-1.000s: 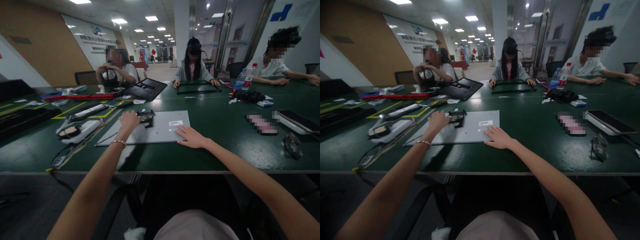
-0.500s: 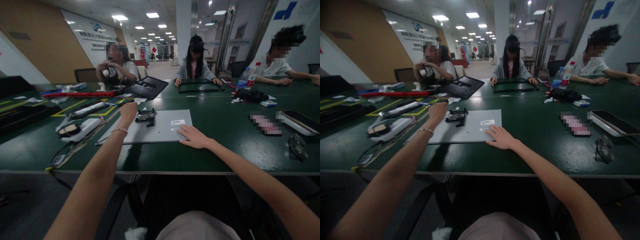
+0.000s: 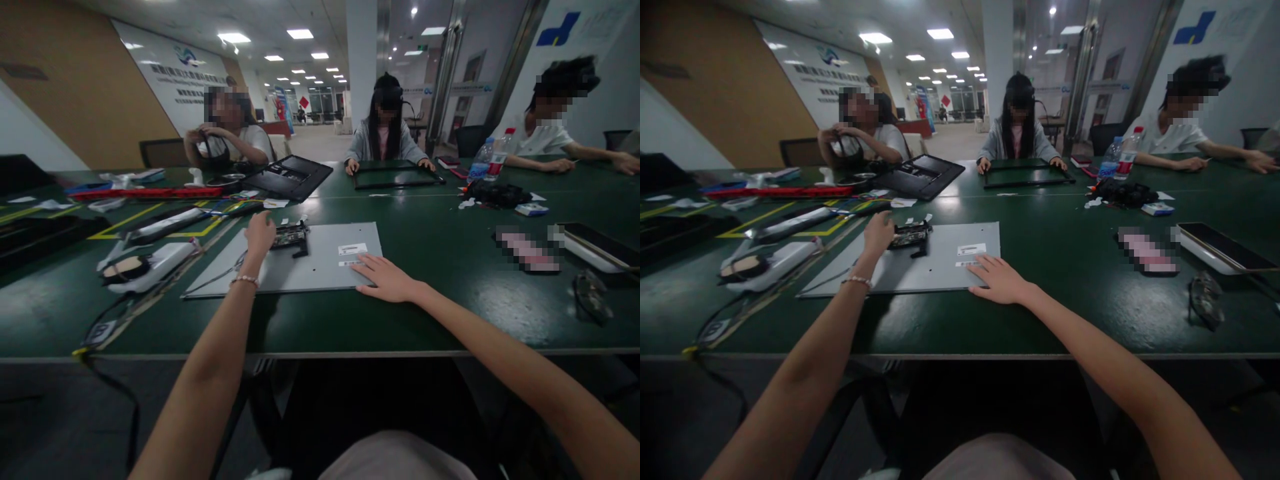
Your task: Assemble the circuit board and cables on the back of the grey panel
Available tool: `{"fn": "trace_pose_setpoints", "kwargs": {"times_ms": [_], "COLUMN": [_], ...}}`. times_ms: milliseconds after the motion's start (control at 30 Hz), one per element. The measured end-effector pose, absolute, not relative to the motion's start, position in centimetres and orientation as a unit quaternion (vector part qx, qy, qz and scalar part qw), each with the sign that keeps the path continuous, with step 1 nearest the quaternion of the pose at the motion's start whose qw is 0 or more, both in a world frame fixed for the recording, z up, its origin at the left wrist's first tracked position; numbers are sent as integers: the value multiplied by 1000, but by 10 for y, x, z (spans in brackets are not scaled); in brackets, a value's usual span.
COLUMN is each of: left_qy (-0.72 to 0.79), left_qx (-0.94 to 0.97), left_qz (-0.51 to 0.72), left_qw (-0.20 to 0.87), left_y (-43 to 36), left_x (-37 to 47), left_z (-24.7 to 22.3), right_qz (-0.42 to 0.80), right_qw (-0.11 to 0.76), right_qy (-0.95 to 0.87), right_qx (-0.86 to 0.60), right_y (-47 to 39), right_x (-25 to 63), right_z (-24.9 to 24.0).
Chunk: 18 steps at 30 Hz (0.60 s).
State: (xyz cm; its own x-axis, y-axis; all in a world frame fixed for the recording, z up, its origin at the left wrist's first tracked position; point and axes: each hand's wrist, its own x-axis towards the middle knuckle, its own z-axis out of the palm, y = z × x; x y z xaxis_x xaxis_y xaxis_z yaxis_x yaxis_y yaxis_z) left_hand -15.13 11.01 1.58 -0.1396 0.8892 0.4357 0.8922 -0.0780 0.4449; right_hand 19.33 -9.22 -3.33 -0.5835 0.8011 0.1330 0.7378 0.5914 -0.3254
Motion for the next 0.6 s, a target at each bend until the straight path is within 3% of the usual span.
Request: {"fn": "trace_pose_setpoints", "kwargs": {"times_ms": [133, 433, 600], "left_qy": [-724, -833, -831], "left_qx": [-598, -497, -508], "left_qz": [-340, -241, -225], "left_qw": [50, -17, -9], "left_y": [79, 79, 84], "left_x": [-179, -220, -226], "left_z": [13, -1, -6], "right_qz": [127, 173, 216], "right_qw": [127, 113, 148], "right_qy": [-882, -884, -876], "right_qx": [-436, -420, -405], "right_y": [-92, -90, -88], "right_x": [195, 202, 210], "right_z": [-34, -24, -24]}}
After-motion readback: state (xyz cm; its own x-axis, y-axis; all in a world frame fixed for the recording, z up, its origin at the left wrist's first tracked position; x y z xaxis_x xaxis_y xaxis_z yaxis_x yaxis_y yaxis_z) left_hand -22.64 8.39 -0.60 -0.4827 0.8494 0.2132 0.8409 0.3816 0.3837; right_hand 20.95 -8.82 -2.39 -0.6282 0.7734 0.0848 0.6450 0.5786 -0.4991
